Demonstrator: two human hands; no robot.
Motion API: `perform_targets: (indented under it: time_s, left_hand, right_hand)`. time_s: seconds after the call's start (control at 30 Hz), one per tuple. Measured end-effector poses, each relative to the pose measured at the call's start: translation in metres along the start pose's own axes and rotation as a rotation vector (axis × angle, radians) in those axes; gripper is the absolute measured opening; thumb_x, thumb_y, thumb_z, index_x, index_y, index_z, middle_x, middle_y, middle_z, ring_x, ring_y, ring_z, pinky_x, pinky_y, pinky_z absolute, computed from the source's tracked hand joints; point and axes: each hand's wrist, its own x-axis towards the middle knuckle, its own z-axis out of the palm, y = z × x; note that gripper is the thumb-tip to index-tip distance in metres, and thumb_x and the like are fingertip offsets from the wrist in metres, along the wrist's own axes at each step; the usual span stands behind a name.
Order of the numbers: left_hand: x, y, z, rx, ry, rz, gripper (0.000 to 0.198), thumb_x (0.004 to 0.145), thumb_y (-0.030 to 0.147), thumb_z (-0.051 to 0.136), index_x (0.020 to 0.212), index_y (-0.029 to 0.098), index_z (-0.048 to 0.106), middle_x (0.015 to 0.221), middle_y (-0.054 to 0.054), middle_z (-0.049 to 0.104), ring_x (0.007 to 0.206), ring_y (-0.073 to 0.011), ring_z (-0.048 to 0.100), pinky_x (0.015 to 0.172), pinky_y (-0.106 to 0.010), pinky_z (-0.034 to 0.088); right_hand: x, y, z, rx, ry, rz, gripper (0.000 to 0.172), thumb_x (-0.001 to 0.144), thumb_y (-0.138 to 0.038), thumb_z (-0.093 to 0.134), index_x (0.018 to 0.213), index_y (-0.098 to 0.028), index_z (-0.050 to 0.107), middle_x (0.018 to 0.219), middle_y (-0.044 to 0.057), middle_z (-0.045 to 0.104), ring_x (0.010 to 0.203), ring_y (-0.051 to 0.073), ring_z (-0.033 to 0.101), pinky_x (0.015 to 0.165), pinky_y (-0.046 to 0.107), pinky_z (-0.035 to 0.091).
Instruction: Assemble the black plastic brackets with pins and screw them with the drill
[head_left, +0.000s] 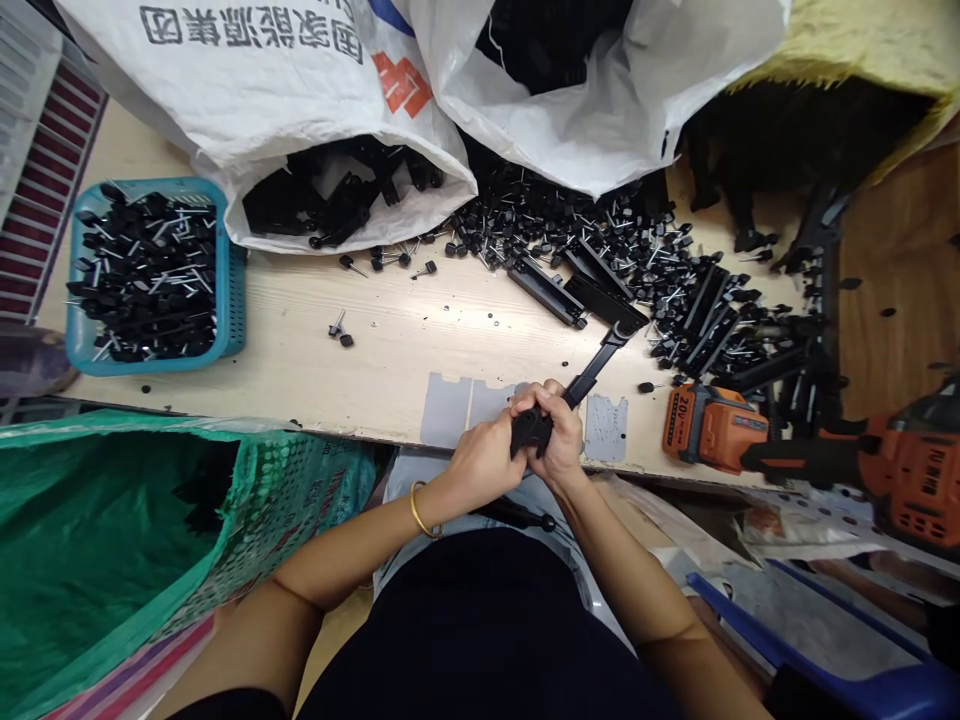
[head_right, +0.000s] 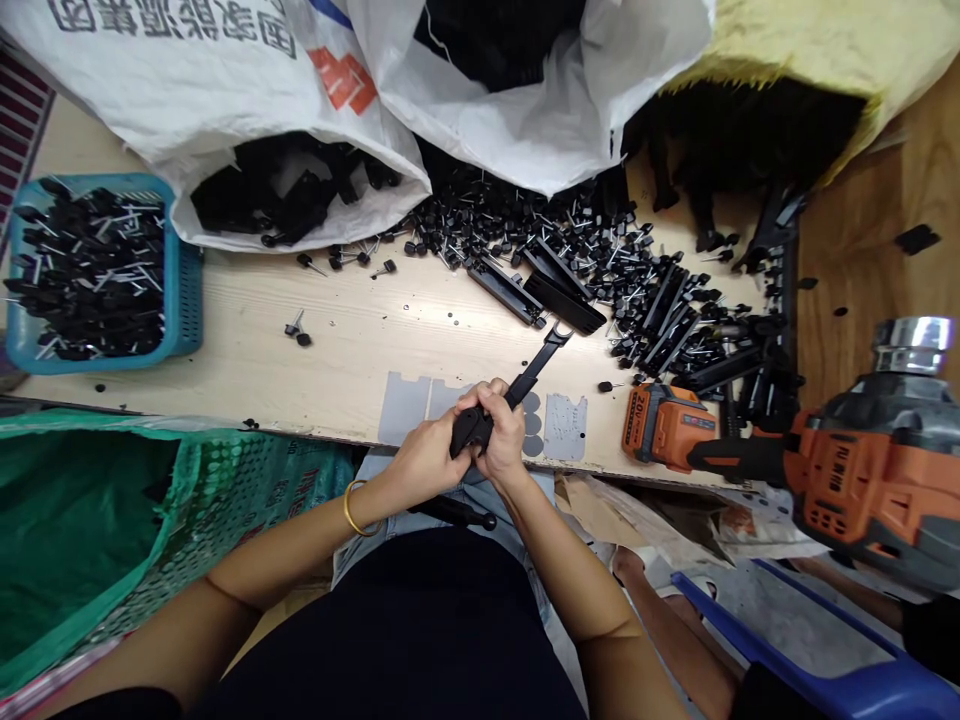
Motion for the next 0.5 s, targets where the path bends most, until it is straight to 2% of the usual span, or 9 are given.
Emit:
perform_targets:
  time_s: [0.13,0.33,0.5]
  left_hand:
    - [0.001,-0.005,0.001,0.048,-0.100,0.081,0.042,0.083,0.023,0.051,0.123,0.011,0.049,0.099,-0.014,0.070,0.089,-0.0318,0.069,0.075,-0.038,0.053]
    - [-0.002,0.009,0.004,-0.048,-0.012,-0.074,0.043,0.084,0.025,0.052,0.126,0.014,0.046,0.101,-0.013,0.071,0.090,-0.0304,0.069,0.077,-0.038,0.054]
    - [-0.002,0.007,0.002,-0.002,-0.036,-0.027,0.041,0.084,0.022,0.052,0.123,0.013,0.047,0.098,-0.013,0.071,0.088,-0.0303,0.069,0.075,-0.038,0.054]
  right_hand:
    - [0.002,-0.005,-0.013,-0.027,-0.181,0.143,0.025,0.072,-0.023,0.063,0.053,-0.020,0.046,0.055,-0.001,0.055,0.059,0.013,0.052,0.068,0.029,0.049]
    - [-0.004,0.005,-0.002,0.045,0.007,-0.050,0.025,0.073,-0.023,0.060,0.052,-0.020,0.046,0.054,-0.002,0.054,0.057,0.012,0.051,0.066,0.028,0.049]
    - [-0.003,0.004,-0.002,0.057,0.017,-0.021,0.027,0.071,-0.022,0.061,0.052,-0.020,0.043,0.053,-0.002,0.055,0.055,0.011,0.051,0.071,0.029,0.050]
